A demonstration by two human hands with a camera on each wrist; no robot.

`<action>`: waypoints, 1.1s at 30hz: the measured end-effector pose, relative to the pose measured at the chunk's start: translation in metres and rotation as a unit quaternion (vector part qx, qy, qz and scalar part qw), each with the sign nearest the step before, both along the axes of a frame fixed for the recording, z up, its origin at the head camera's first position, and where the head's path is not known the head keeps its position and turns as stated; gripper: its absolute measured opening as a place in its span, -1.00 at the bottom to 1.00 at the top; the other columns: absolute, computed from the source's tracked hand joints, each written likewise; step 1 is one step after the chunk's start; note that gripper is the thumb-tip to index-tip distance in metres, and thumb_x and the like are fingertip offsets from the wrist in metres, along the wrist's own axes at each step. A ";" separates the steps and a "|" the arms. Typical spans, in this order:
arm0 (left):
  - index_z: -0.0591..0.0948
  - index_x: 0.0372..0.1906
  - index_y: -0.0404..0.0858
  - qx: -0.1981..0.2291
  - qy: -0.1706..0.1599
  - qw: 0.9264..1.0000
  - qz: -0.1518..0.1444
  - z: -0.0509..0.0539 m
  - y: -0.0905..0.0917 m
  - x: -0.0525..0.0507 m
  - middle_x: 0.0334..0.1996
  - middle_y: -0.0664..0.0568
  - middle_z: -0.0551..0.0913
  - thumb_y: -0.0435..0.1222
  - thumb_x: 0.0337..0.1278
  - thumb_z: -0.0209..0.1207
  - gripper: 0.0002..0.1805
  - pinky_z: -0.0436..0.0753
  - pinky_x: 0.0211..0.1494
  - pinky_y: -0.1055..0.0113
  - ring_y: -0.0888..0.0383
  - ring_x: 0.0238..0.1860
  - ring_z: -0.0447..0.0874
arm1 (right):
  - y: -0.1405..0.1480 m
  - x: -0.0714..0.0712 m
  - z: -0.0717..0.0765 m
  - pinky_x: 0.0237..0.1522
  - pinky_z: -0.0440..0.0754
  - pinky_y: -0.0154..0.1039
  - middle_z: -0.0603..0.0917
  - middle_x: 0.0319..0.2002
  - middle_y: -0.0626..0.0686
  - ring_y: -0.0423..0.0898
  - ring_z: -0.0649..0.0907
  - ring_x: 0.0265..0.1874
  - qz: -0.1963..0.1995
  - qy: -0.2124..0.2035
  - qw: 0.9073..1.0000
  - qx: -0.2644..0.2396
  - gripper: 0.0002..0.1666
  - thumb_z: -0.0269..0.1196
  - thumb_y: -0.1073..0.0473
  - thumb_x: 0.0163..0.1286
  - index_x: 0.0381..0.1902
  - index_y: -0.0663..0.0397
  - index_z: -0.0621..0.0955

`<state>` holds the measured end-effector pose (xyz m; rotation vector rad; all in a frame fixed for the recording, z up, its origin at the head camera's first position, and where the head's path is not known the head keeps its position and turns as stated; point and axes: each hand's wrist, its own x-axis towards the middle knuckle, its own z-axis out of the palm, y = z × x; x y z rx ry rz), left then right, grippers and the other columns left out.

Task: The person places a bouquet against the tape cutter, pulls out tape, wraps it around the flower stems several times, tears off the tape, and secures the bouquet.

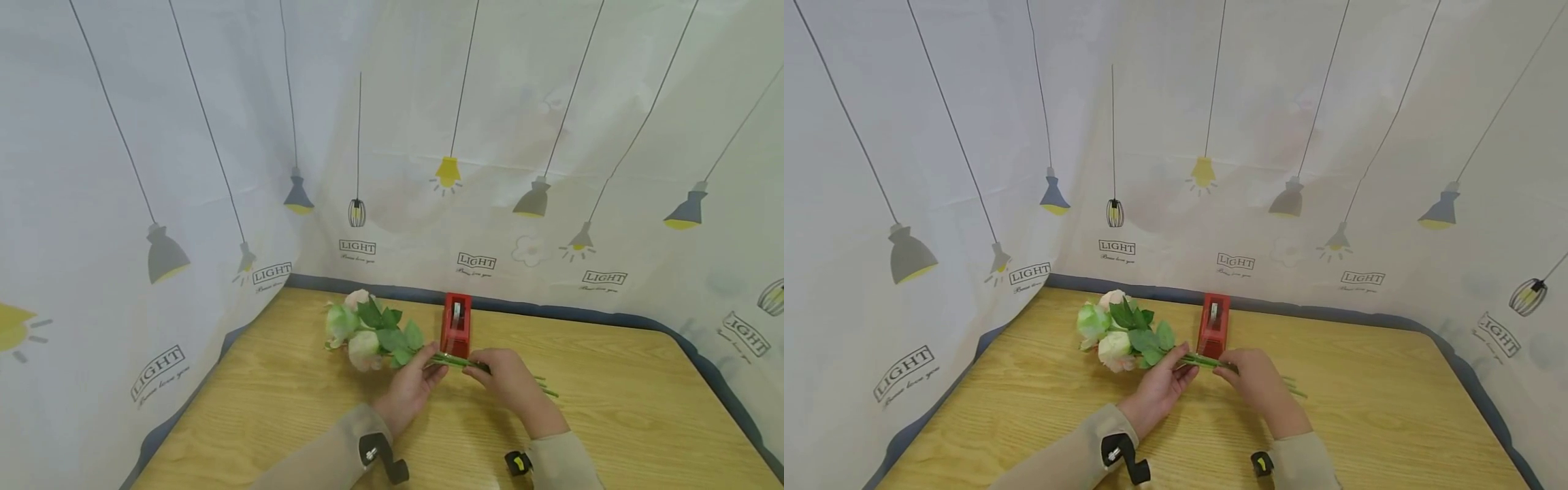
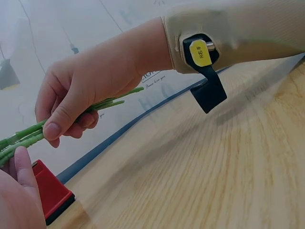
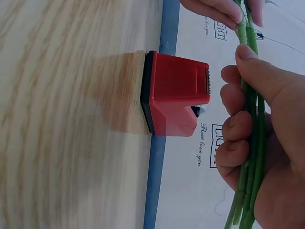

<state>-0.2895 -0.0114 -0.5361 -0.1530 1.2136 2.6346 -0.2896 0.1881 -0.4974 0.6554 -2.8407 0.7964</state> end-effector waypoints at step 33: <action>0.70 -0.26 -0.13 -0.018 0.021 1.000 0.003 0.008 0.015 0.000 -0.27 0.15 0.73 -0.30 0.48 0.25 -0.89 0.80 0.07 0.38 0.25 -0.18 0.72 | 0.015 0.004 0.019 -0.44 0.39 -0.28 0.57 -0.49 -0.06 -0.18 0.41 -0.52 0.013 -0.148 0.989 -0.014 -0.59 0.12 -0.02 0.70 -0.29 0.06 0.72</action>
